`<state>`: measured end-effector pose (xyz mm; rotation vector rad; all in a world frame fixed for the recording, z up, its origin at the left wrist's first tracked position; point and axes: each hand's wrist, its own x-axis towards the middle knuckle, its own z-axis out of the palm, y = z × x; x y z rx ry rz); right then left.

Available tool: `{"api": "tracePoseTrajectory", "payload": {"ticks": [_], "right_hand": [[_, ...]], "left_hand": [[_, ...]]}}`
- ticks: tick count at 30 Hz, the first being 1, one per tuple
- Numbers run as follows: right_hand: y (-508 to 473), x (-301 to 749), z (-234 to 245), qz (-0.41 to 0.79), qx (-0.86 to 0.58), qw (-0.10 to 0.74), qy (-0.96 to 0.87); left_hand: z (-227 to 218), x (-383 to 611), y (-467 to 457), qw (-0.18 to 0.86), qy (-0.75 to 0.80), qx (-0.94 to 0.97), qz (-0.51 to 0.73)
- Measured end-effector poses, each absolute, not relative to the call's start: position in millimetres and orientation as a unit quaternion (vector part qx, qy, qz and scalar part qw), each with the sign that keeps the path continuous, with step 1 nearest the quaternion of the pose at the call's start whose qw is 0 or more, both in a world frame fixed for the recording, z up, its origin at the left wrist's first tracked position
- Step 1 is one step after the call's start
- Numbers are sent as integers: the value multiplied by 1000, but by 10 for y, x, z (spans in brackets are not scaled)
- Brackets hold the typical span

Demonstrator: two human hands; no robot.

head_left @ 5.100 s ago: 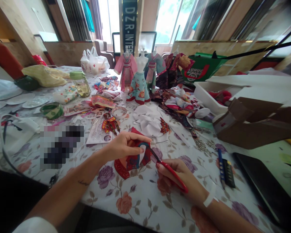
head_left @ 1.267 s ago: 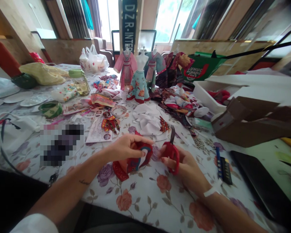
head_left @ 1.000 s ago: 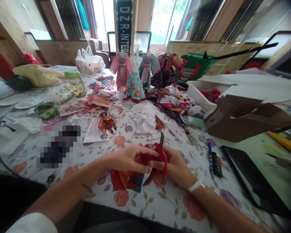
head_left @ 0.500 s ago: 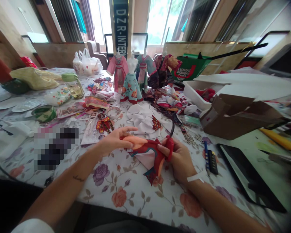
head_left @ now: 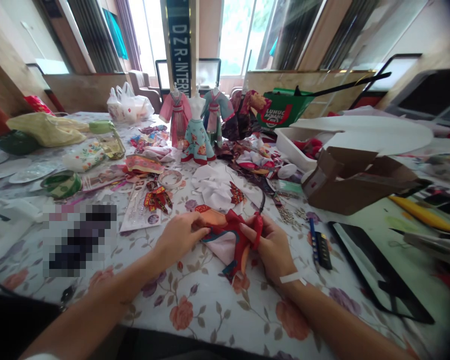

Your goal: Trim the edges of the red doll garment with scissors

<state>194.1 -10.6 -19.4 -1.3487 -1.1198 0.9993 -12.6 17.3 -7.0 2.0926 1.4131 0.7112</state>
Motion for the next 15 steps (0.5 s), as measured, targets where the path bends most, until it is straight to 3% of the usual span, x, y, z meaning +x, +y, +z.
{"api": "tracePoseTrajectory", "payload": {"ticks": [6, 11, 15], "right_hand": [[-129, 1926, -184, 424, -560, 539, -465], [-118, 1941, -213, 414, -561, 547, -463], [-103, 1942, -209, 404, -551, 568, -459]], "left_hand": [[-179, -15, 175, 353, 499, 738, 286], [-106, -47, 176, 621, 442, 533, 366], [-71, -111, 200, 758, 418, 364, 344]]}}
